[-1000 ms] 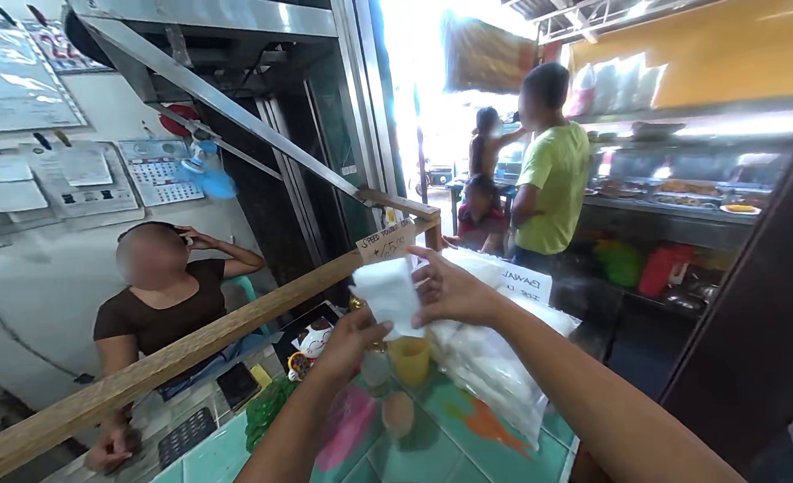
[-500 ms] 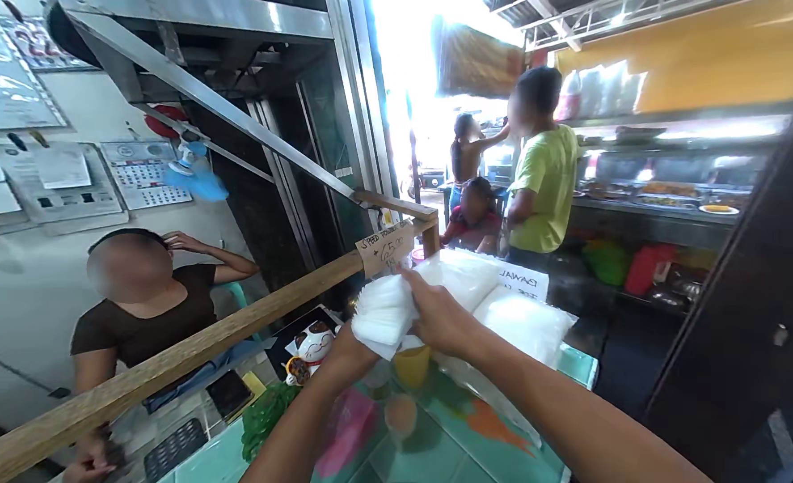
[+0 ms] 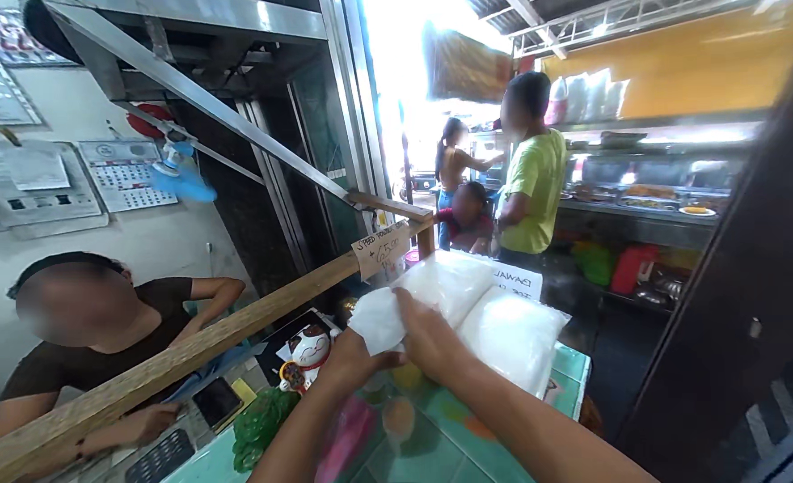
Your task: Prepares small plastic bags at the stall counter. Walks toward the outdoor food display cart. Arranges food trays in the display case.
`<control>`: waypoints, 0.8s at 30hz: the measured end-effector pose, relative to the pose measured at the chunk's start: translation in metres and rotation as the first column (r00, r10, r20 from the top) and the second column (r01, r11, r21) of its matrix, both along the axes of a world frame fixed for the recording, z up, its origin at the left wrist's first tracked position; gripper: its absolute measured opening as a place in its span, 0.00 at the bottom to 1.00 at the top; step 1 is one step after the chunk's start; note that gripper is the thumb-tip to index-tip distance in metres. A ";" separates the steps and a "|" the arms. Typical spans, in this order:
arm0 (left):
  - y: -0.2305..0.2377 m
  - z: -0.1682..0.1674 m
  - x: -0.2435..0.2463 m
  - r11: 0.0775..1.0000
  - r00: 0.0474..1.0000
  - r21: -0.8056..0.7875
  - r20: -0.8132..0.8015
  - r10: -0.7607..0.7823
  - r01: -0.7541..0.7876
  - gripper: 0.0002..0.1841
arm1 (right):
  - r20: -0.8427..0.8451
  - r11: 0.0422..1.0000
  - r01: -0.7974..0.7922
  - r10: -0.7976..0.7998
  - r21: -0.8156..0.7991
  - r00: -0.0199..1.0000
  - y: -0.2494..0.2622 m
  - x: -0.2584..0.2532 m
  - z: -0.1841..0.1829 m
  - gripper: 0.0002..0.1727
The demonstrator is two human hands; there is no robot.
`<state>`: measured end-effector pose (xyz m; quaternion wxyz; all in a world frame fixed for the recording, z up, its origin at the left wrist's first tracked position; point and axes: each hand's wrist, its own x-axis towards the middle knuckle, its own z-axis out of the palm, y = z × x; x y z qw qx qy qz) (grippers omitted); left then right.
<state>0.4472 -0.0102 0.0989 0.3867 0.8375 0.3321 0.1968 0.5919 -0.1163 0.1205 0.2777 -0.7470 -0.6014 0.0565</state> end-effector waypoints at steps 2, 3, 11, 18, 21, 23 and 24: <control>-0.001 -0.002 0.001 0.998 0.999 -0.061 0.040 0.009 -0.006 0.47 | -0.010 0.999 0.008 -0.008 -0.045 1.000 -0.003 -0.003 0.004 0.49; -0.001 -0.003 0.001 0.996 0.998 -0.084 0.060 0.012 -0.007 0.46 | -0.016 0.998 0.010 -0.011 -0.060 1.000 -0.005 -0.003 0.006 0.51; 0.000 -0.001 0.005 0.991 0.993 -0.115 0.104 -0.063 0.075 0.42 | -0.027 0.996 -0.004 0.002 -0.094 1.000 -0.018 -0.004 0.031 0.55; -0.001 0.007 0.007 0.997 0.997 -0.053 -0.060 -0.054 0.051 0.40 | -0.025 0.999 0.038 -0.038 -0.005 0.999 -0.016 0.000 0.020 0.45; 0.000 0.005 0.008 0.997 0.998 -0.062 -0.047 -0.046 0.044 0.40 | -0.037 0.998 0.040 -0.042 -0.048 0.998 -0.016 0.000 0.012 0.41; 0.002 0.003 0.008 0.997 0.998 -0.067 -0.043 -0.044 0.041 0.41 | -0.003 0.993 0.063 -0.064 -0.101 0.998 -0.018 -0.003 0.016 0.39; 0.003 0.003 0.008 0.997 0.998 -0.066 -0.045 -0.049 0.046 0.42 | 0.024 0.988 0.081 -0.078 -0.133 0.997 -0.018 -0.004 0.019 0.38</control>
